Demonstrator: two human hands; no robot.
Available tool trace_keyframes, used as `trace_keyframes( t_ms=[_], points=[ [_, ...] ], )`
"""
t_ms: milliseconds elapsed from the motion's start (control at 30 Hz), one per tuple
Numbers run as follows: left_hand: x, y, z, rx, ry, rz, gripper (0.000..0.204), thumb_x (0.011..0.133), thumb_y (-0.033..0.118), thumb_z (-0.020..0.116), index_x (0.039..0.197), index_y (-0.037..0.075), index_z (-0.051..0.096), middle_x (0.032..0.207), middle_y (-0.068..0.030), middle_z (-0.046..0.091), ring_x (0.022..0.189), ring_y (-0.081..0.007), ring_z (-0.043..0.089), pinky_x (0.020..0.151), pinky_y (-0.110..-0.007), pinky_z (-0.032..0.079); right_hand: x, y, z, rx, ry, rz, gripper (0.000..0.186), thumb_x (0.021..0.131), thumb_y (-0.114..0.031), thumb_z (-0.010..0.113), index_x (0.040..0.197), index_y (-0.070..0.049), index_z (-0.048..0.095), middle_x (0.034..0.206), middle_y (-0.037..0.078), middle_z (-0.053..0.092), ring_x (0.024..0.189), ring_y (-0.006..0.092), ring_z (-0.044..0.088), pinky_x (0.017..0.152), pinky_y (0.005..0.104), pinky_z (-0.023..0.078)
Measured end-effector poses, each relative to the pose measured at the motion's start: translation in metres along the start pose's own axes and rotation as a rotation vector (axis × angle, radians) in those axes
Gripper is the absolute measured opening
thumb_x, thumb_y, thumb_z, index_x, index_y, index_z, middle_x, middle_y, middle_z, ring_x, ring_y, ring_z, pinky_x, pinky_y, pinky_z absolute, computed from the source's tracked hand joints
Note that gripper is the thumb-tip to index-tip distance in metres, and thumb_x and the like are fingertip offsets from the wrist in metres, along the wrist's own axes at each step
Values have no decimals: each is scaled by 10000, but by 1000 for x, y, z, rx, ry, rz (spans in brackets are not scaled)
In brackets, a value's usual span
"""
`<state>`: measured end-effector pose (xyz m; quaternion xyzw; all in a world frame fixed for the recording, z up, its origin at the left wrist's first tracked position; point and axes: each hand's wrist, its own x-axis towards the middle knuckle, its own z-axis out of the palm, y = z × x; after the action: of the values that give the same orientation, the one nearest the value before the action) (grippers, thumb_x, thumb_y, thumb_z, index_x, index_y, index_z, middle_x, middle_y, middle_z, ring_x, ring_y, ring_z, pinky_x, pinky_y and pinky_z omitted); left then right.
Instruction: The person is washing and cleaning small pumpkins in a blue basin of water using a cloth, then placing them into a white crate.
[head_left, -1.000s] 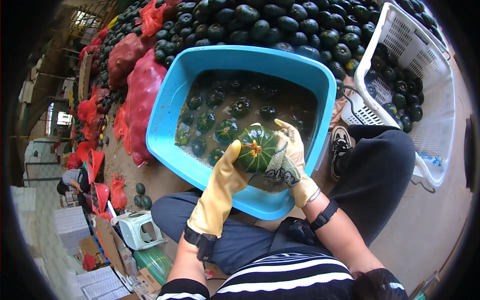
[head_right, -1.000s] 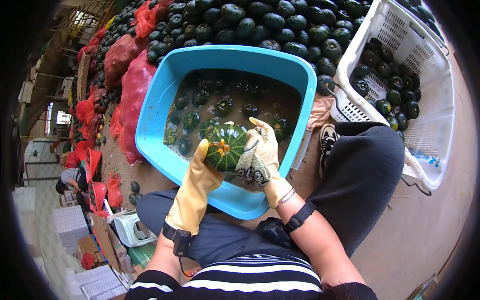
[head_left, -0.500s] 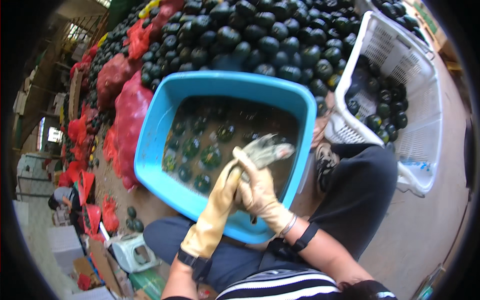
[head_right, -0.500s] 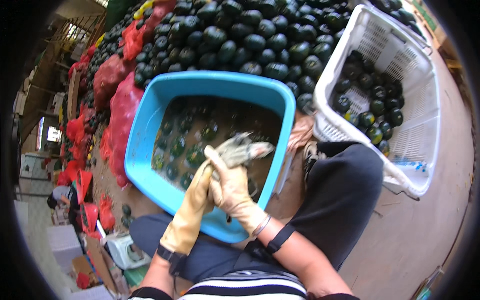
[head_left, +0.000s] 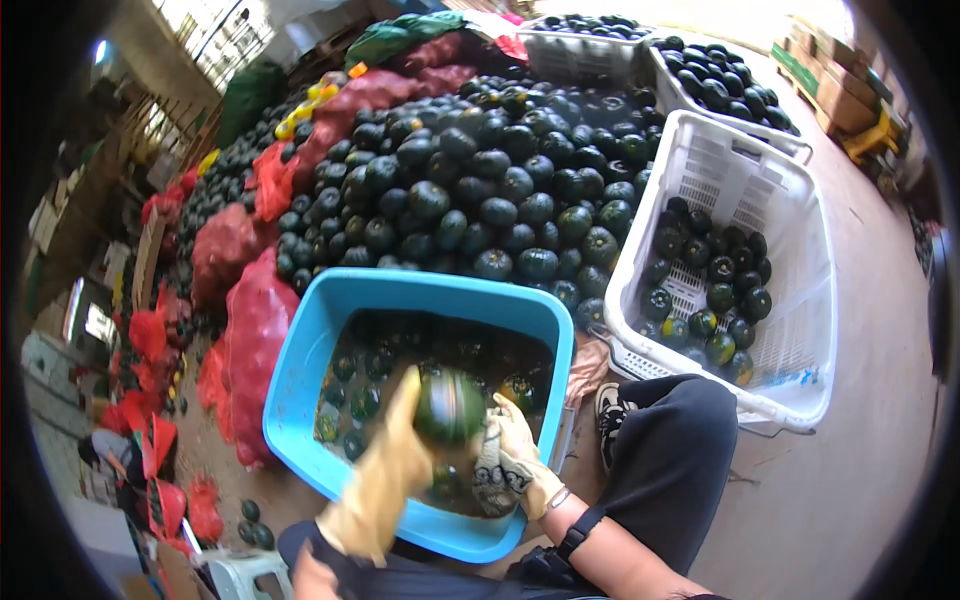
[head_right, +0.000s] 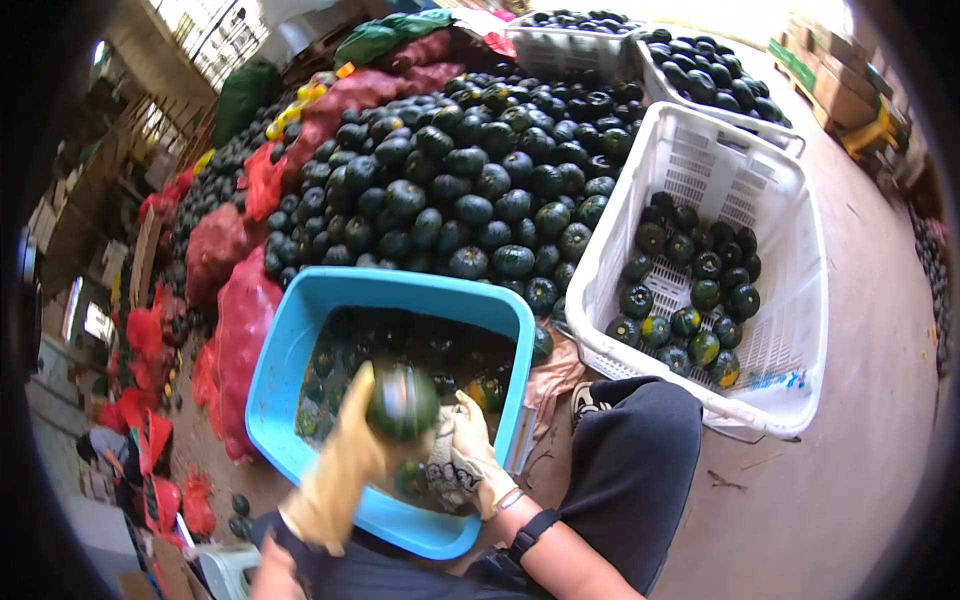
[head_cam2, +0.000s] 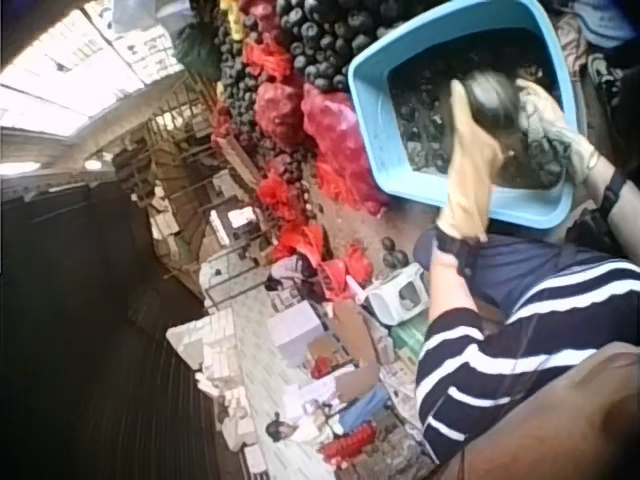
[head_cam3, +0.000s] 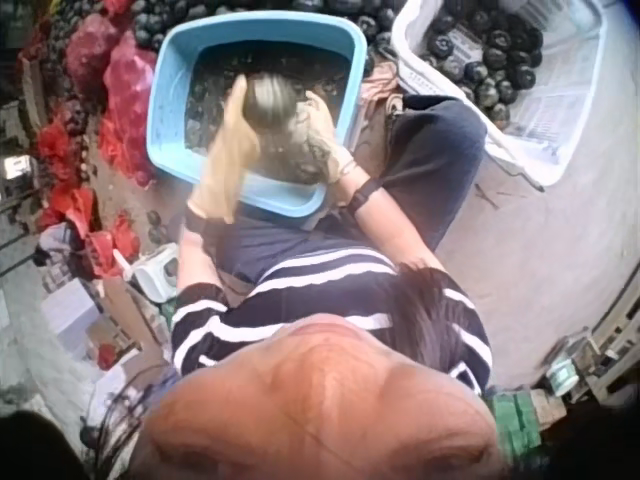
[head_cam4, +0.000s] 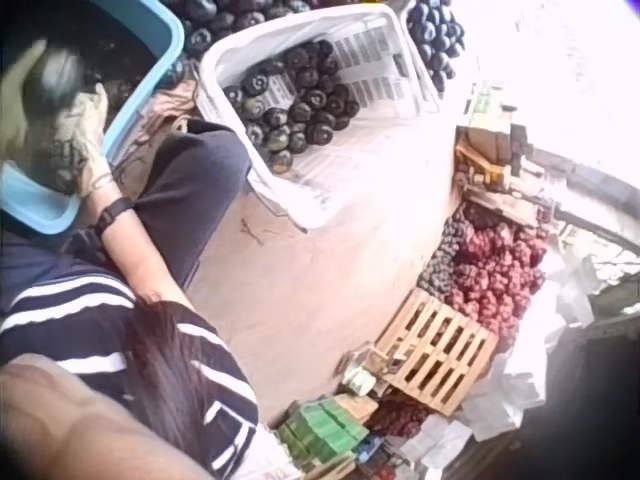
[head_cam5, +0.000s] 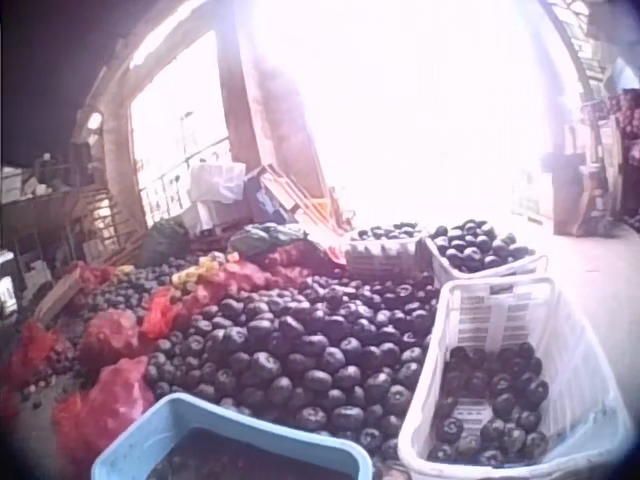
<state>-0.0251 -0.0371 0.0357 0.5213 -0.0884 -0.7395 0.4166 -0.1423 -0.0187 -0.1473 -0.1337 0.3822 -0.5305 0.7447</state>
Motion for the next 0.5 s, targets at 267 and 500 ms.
trace_keyframes(
  t_ms=[267, 500],
  points=[
    [76, 113, 99, 796, -173, 959, 503, 991, 399, 682, 1348, 55, 597, 1055, -65, 639, 815, -135, 614, 774, -304, 528, 0, -9, 8, 186, 112, 27, 822, 901, 68, 426, 1650, -187, 202, 1149, 176, 710, 850, 217, 701, 658, 325, 581],
    [15, -65, -30, 597, -223, 390, 510, 987, 172, 697, 1435, -2, 529, 1237, -87, 650, 1113, -156, 610, 974, -311, 502, -51, -12, 38, -935, -191, -741, 842, 991, -263, 682, 1664, -137, 191, 1079, 107, 646, 782, 218, 598, 684, 343, 515]
  ],
)
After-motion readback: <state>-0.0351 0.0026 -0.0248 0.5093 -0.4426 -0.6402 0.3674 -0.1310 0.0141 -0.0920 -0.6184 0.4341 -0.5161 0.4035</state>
